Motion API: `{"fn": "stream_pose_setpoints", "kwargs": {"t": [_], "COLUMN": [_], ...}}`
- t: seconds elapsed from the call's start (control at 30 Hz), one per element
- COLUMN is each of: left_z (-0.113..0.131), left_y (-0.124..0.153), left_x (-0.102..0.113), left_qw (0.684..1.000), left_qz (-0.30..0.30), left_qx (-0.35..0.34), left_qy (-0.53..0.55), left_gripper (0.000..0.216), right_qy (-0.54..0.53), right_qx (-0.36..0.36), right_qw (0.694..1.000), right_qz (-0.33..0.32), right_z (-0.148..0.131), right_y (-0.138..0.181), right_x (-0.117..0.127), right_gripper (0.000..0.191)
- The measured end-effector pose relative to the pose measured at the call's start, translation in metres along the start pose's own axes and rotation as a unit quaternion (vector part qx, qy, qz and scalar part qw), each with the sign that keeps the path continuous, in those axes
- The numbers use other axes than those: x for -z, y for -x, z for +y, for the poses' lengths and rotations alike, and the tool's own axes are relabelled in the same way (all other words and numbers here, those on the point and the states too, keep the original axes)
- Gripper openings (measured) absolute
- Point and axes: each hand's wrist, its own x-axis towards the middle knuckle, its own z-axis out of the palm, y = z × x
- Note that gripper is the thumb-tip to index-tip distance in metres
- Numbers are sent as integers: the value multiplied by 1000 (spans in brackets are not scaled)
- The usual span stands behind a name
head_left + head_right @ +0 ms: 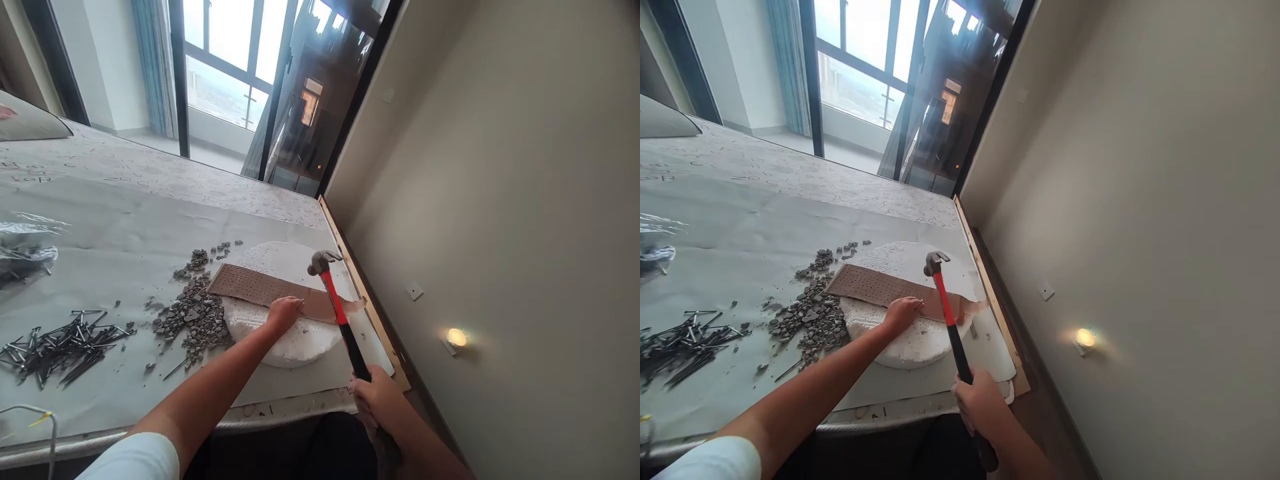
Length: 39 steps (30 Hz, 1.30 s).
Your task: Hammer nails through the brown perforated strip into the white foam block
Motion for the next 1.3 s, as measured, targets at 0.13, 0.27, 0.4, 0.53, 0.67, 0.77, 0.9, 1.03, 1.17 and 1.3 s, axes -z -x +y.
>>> {"fn": "stream_pose_setpoints", "kwargs": {"t": [0.13,0.27,0.4,0.53,0.67,0.77,0.9,1.03,1.17,1.3], "left_z": [-2,-2,0,1,0,-2,-3,-3,-10,-20], "left_y": [1,3,3,3,3,3,2,1,1,3], "left_x": [-1,0,3,4,2,0,-2,-1,14,53], "left_qw": [1000,999,999,999,1000,1000,1000,1000,994,980], "left_qz": [0,5,9,5,10,1,-7,-3,45,147], "left_qx": [-4,-7,1,5,-1,-2,-11,-4,-13,-26], "left_qy": [16,37,43,43,26,13,-4,16,95,134], "left_gripper": [36,35,32,31,33,30,29,27,21,28], "right_qy": [29,22,47,66,49,75,87,61,70,62], "right_qx": [-49,-13,-19,-43,20,-28,-6,29,26,-67], "right_qw": [998,1000,999,997,998,996,996,998,997,996], "right_qz": [-16,-8,14,7,30,23,21,16,25,8], "right_z": [0,-4,-4,2,7,13,13,2,15,38], "right_y": [2,7,8,5,2,-1,1,7,1,-16], "right_x": [-2,-1,-1,1,2,-3,-4,4,0,-10], "right_gripper": [13,14,14,11,11,10,8,10,11,11]}}
